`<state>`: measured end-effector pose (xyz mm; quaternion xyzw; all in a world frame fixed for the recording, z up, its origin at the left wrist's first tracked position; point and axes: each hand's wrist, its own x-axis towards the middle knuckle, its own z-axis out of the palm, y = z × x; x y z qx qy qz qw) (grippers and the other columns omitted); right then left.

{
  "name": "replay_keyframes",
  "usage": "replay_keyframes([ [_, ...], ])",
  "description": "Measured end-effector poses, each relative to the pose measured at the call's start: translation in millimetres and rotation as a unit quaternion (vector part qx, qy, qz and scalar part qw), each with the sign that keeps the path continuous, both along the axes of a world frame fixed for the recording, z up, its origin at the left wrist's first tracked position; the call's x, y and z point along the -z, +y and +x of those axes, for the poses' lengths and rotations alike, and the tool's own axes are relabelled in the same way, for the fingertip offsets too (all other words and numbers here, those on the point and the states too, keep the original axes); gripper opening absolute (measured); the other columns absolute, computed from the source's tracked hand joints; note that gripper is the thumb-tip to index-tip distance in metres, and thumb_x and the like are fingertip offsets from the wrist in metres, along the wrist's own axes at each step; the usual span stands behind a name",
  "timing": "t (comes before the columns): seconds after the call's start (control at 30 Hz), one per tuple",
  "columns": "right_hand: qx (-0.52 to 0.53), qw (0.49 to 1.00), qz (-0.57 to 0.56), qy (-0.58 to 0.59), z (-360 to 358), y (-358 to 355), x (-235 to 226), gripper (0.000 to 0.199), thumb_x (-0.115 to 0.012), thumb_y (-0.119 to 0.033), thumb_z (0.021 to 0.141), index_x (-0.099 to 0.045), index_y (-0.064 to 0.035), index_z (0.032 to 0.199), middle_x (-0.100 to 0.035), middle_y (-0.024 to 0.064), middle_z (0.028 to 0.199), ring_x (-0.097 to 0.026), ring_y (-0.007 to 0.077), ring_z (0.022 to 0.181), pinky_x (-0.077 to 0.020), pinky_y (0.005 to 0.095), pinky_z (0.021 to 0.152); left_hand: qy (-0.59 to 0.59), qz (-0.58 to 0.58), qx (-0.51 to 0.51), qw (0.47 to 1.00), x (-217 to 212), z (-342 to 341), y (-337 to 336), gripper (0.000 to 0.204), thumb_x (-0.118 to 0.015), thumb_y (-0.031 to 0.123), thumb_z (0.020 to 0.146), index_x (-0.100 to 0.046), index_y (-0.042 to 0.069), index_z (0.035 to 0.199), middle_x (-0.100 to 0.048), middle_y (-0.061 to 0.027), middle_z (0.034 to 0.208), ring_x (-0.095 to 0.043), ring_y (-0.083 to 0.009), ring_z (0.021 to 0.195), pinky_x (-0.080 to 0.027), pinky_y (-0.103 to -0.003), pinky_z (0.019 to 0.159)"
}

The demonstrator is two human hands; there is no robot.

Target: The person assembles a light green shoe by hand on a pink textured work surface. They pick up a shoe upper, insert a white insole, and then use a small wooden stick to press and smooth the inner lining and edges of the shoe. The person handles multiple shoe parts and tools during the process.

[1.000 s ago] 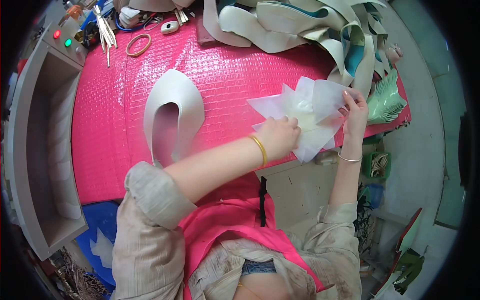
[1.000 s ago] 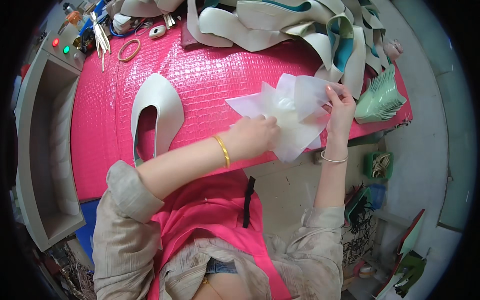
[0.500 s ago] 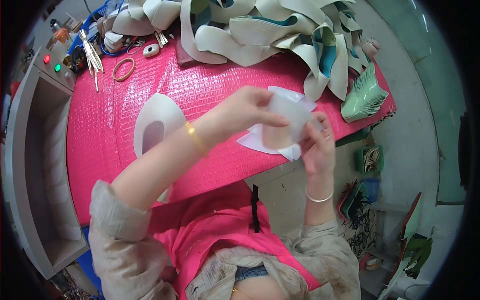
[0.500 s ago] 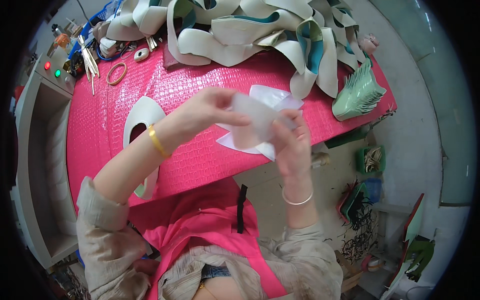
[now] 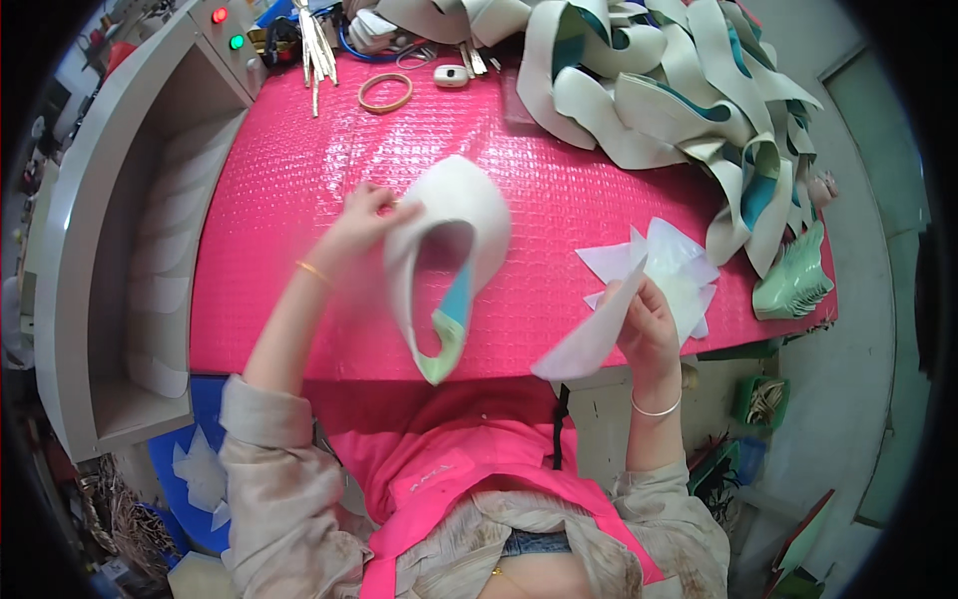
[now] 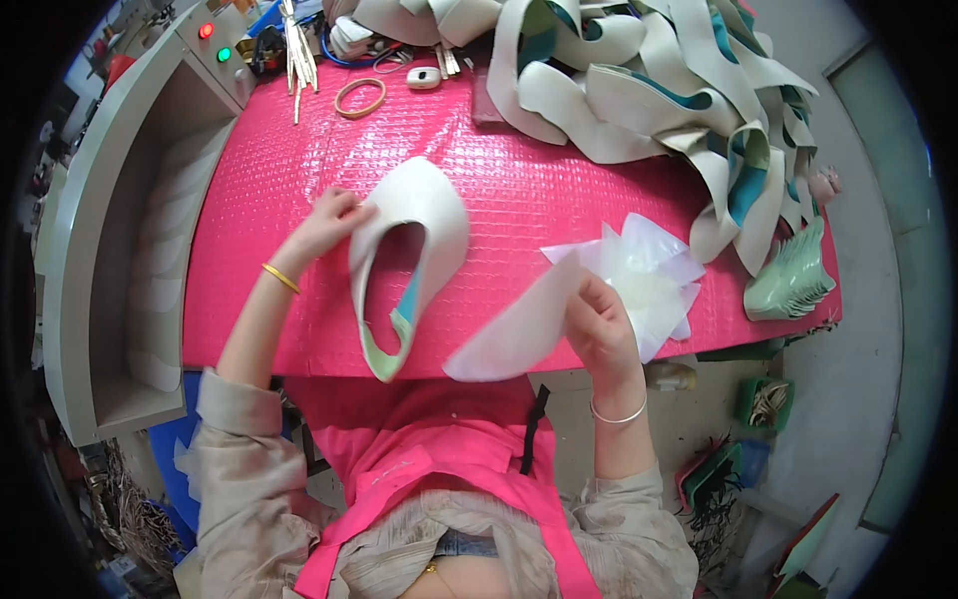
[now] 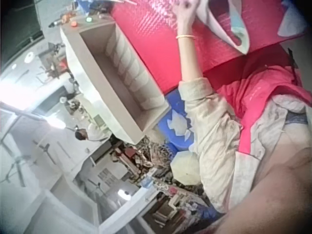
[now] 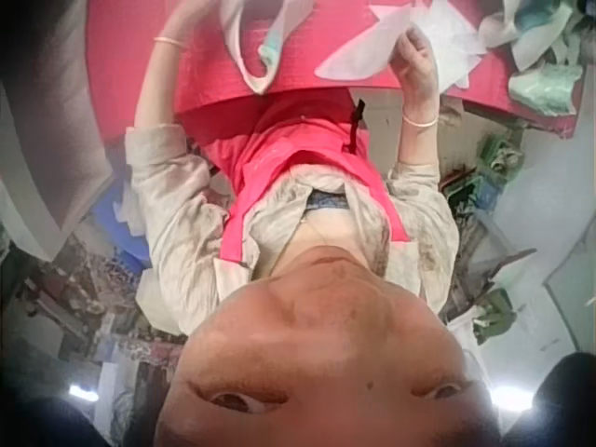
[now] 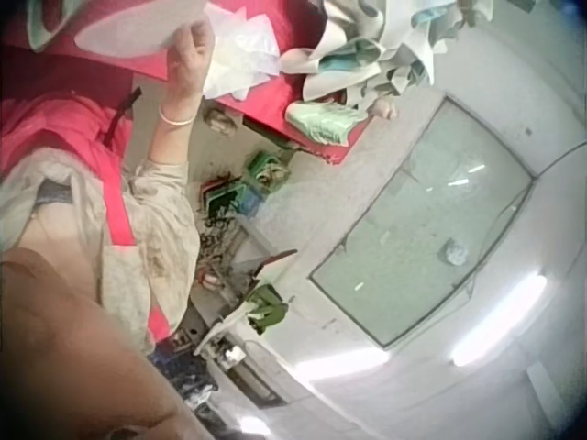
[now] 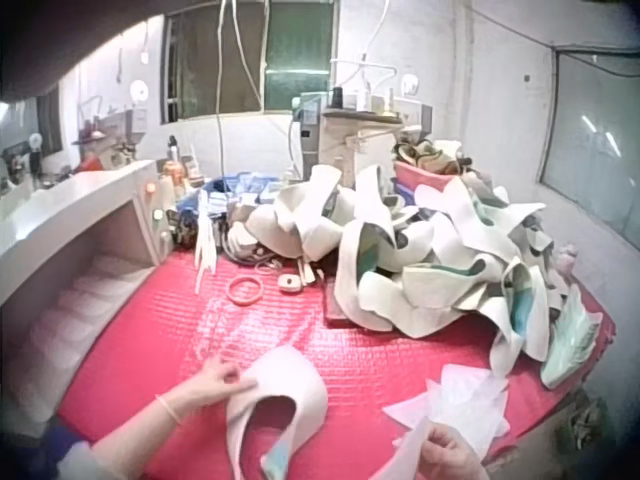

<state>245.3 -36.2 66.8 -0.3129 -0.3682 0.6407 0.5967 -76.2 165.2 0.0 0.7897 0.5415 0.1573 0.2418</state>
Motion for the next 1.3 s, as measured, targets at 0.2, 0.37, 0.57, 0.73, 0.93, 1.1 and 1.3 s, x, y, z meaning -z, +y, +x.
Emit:
replay_keyframes([
  [0.2,-0.061,0.994,0.025,0.087,-6.5,-14.1,22.9,0.026,-0.057,-0.022,0.087,-0.053,-0.0032,0.103,-0.057,0.0067,0.078,-0.055,0.0160,0.066,-0.0479,0.0302,0.061,-0.429,-0.425,0.260,0.753,-78.2,52.8,-58.4,0.031,-0.068,0.008,0.075,-0.053,0.004,0.101,-0.056,-0.0014,0.095,-0.053,-0.0089,0.090,-0.044,-0.026,0.078],
  [0.37,0.088,0.993,-0.062,0.042,-2.1,-35.4,9.4,0.050,-0.058,-0.037,0.083,-0.048,0.0032,0.111,-0.060,0.0119,0.095,-0.060,0.0190,0.079,-0.0511,0.0327,0.070,-0.329,-0.344,0.389,0.789,-119.1,97.8,-103.3,0.020,-0.058,0.015,0.085,-0.050,0.002,0.098,-0.052,-0.0010,0.094,-0.048,-0.0086,0.094,-0.041,-0.026,0.082],
  [0.57,-0.033,0.981,-0.063,0.181,-1.7,-26.1,6.6,0.032,-0.041,-0.024,0.092,-0.049,-0.0039,0.116,-0.049,0.0194,0.123,-0.057,0.0263,0.097,-0.0521,0.0353,0.069,-0.532,-0.474,0.157,0.684,-70.8,75.7,-119.2,0.021,-0.054,0.007,0.084,-0.045,0.005,0.103,-0.052,-0.0036,0.097,-0.052,-0.0107,0.095,-0.044,-0.027,0.081],
  [0.73,-0.082,0.935,-0.227,0.260,-62.0,-7.3,54.3,0.039,-0.039,-0.022,0.093,-0.042,0.0017,0.125,-0.044,0.0175,0.129,-0.042,0.0291,0.121,-0.0361,0.0427,0.100,-0.498,-0.411,-0.093,0.758,-16.9,13.6,-143.9,0.039,-0.061,0.006,0.079,-0.042,0.004,0.113,-0.059,-0.0100,0.095,-0.060,-0.0169,0.085,-0.050,-0.028,0.075],
  [0.93,-0.087,0.919,-0.308,0.229,-92.9,-6.9,59.4,0.041,-0.040,-0.025,0.094,-0.040,-0.0004,0.127,-0.047,0.0135,0.127,-0.042,0.0277,0.120,-0.0310,0.0438,0.104,-0.147,-0.017,-0.042,0.988,-34.4,-11.8,-170.6,0.065,-0.068,0.003,0.069,-0.038,0.008,0.127,-0.059,-0.0159,0.098,-0.060,-0.0346,0.085,-0.048,-0.040,0.076],
  [1.1,-0.157,0.929,-0.199,0.271,-93.3,2.5,49.1,0.042,-0.040,-0.024,0.094,-0.039,-0.0001,0.128,-0.047,0.0154,0.127,-0.045,0.0277,0.119,-0.0341,0.0433,0.102,0.076,0.159,0.071,0.982,-30.9,1.9,-192.2,0.044,-0.060,0.014,0.073,-0.051,0.004,0.115,-0.056,-0.0179,0.088,-0.056,-0.0356,0.080,-0.045,-0.043,0.073],
  [1.3,-0.197,0.949,-0.203,-0.141,-138.5,53.4,36.0,0.024,-0.050,-0.023,0.091,-0.051,-0.0006,0.101,-0.059,0.0045,0.085,-0.056,0.0132,0.075,-0.0438,0.0263,0.066,-0.324,-0.269,-0.071,0.904,-24.2,-36.4,-156.2,0.024,-0.055,0.020,0.082,-0.060,-0.001,0.093,-0.060,-0.0100,0.077,-0.060,-0.0188,0.071,-0.048,-0.031,0.065],
])
